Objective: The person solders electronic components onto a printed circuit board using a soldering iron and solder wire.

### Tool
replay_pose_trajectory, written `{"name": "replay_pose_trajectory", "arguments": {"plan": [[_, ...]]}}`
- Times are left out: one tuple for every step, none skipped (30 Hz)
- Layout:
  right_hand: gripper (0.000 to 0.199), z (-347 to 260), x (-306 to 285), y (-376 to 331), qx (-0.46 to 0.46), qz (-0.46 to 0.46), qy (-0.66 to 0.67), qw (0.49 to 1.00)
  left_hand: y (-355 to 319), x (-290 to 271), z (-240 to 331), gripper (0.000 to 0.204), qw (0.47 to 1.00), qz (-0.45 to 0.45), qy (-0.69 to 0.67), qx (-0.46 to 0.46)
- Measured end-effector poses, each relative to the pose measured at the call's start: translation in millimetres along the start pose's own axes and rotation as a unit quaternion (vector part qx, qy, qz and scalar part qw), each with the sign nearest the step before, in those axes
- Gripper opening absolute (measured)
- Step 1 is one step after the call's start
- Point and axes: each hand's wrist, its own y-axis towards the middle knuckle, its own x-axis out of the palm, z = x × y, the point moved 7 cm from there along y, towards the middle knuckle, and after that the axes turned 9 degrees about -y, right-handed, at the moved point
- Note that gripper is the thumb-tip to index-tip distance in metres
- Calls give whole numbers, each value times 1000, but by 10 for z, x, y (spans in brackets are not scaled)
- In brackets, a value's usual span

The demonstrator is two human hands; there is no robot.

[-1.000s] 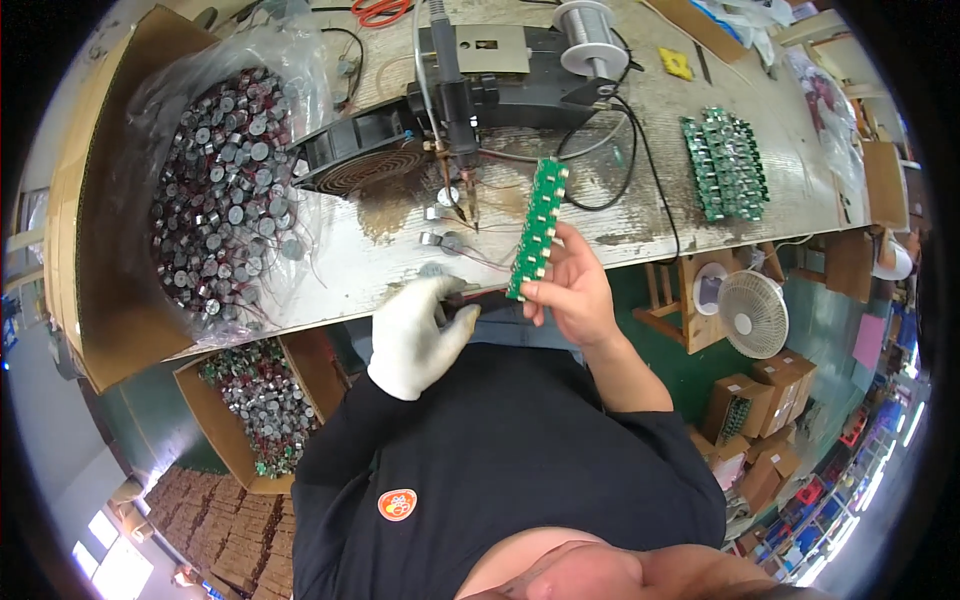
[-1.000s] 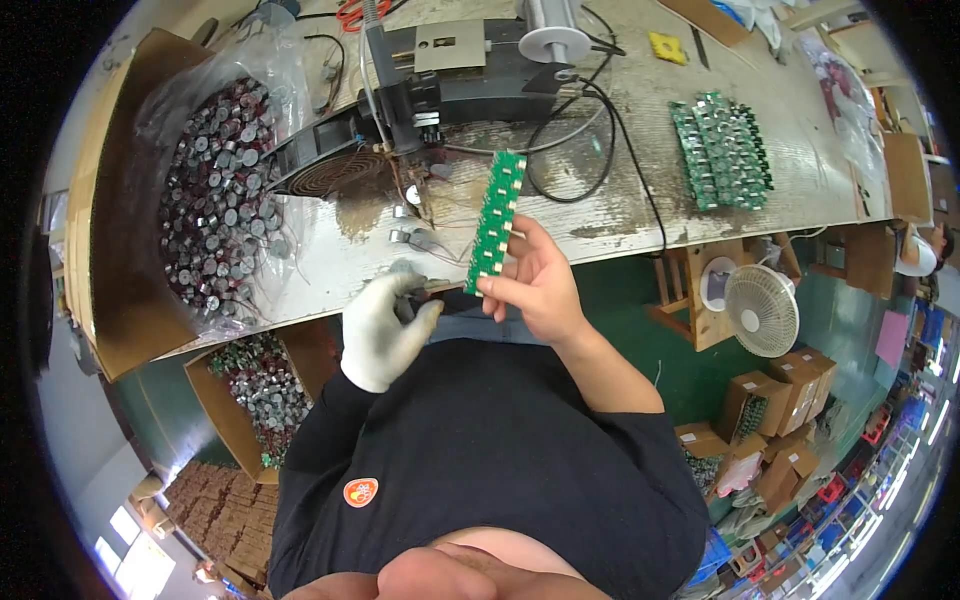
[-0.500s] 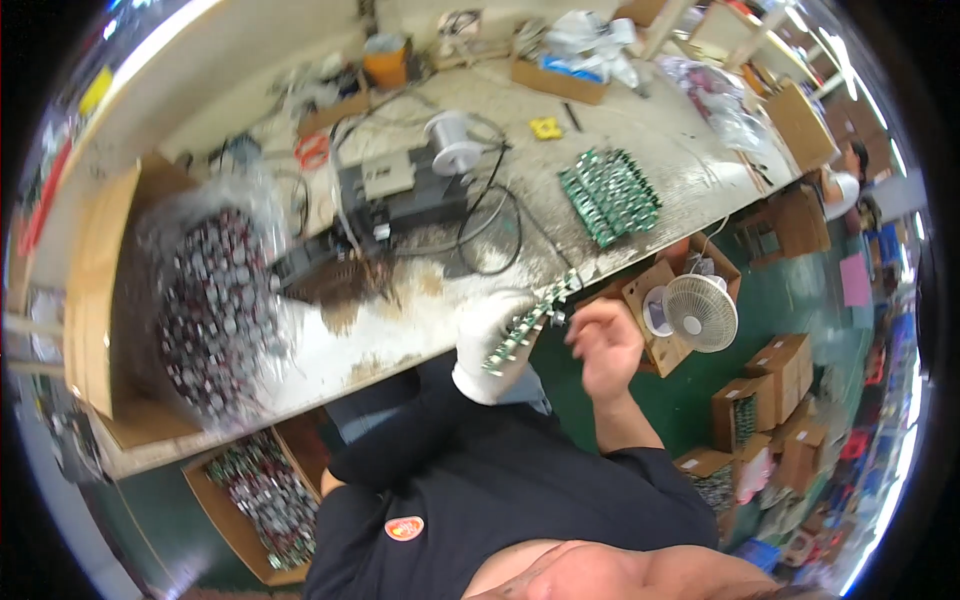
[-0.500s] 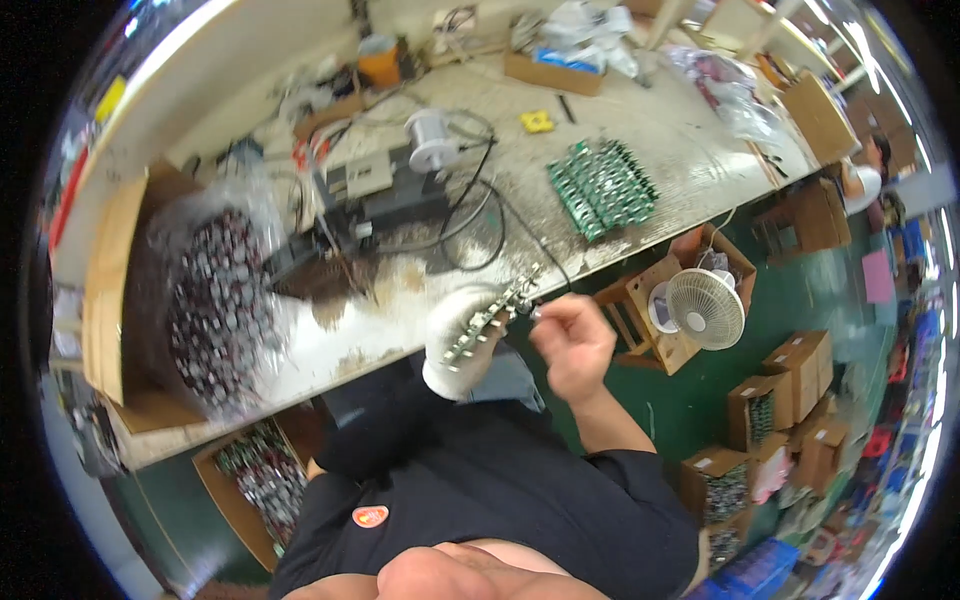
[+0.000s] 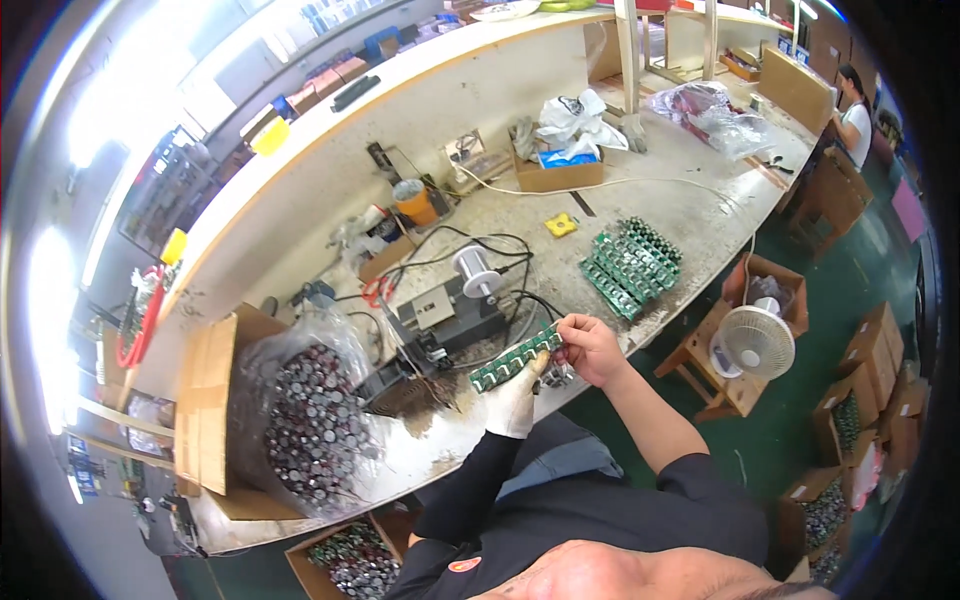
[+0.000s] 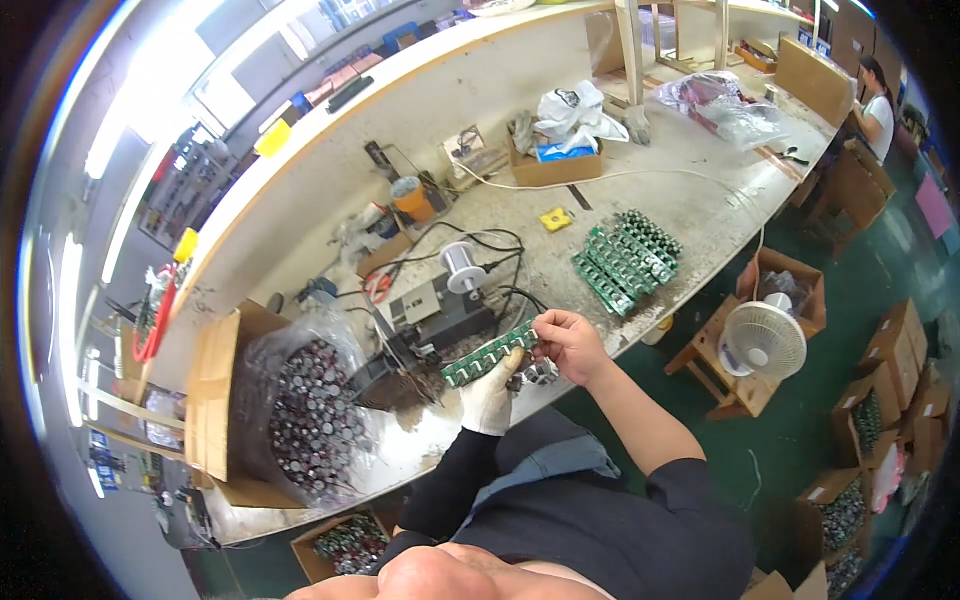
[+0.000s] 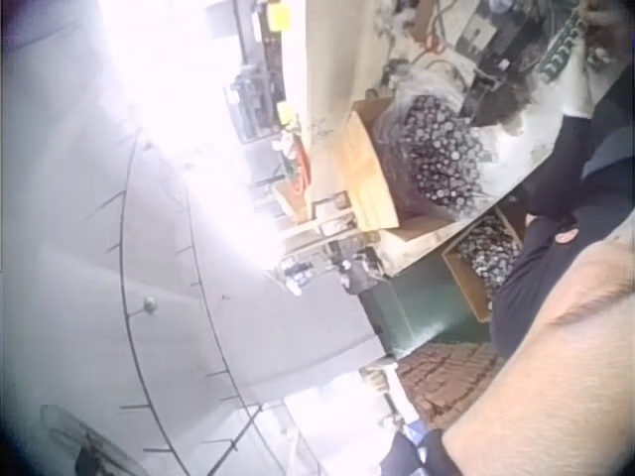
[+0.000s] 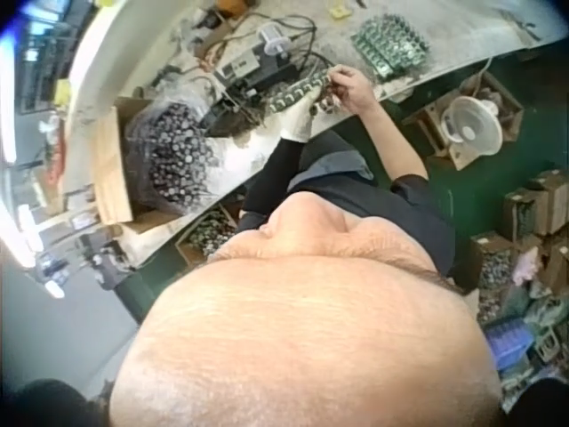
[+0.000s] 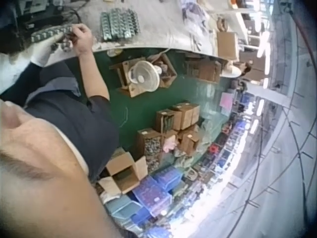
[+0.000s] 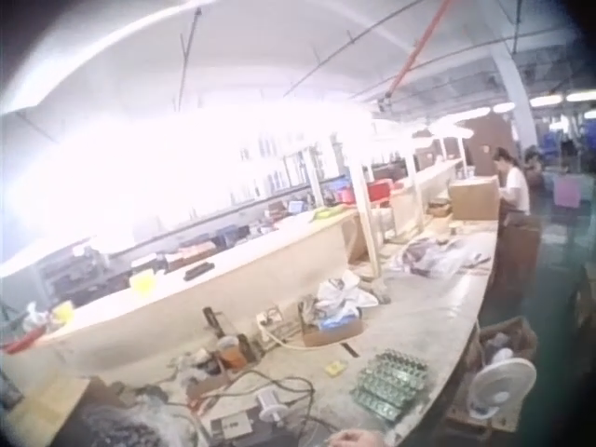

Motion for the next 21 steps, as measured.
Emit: {"name": "replay_pose_trajectory", "arguments": {"plan": [[5,111,-53,77,23,-14,32,999,47,-29,-83,22,998,5,-49,-47],[6,205,-62,119,60,-13,67,996,101,-38,-148,20,993,1,-98,-68],[8,299,-67,159,97,-12,100,990,174,-47,-219,19,987,-8,-149,-67],[13,415,-126,237,118,-14,107,987,243,-54,-289,19,977,-19,-200,-67],[17,440,-137,272,117,-11,103,988,287,-110,-375,19,968,-6,-232,-96],[21,463,-149,304,116,-8,98,988,333,-193,-423,17,975,15,-209,-76],[27,414,-76,330,118,-38,88,988,364,-265,-457,15,980,37,-188,-55],[27,442,-92,345,116,-38,93,988,325,-190,-301,15,989,103,-102,3],[28,434,-181,372,69,5,54,996,321,-168,-294,15,989,116,-88,10],[29,376,-197,385,25,45,13,999,313,-185,-270,16,988,133,-75,20],[29,373,-152,385,26,42,15,999,323,-206,-263,18,991,121,-56,27],[28,370,-117,373,30,50,17,998,321,-223,-260,18,991,123,-54,28],[27,361,-97,354,32,59,19,998,312,-202,-245,19,991,116,-59,31],[25,427,-176,396,29,54,22,998,308,-186,-236,19,991,109,-65,34],[25,445,-201,414,30,54,23,998,342,-196,-257,20,990,95,-102,36],[25,517,-181,423,78,43,92,992,346,-175,-285,20,985,93,-146,-4],[25,581,-149,419,125,32,161,979,353,-144,-313,20,976,92,-191,-45],[25,580,-148,417,127,32,161,978,345,-115,-278,20,979,98,-179,-28],[24,530,-144,422,105,33,134,985,341,-116,-242,20,988,98,-117,0],[24,476,-132,418,84,33,106,990,335,-112,-198,19,994,96,-54,27],[24,420,-110,406,63,33,79,994,336,-101,-161,18,995,84,-32,42]]}}
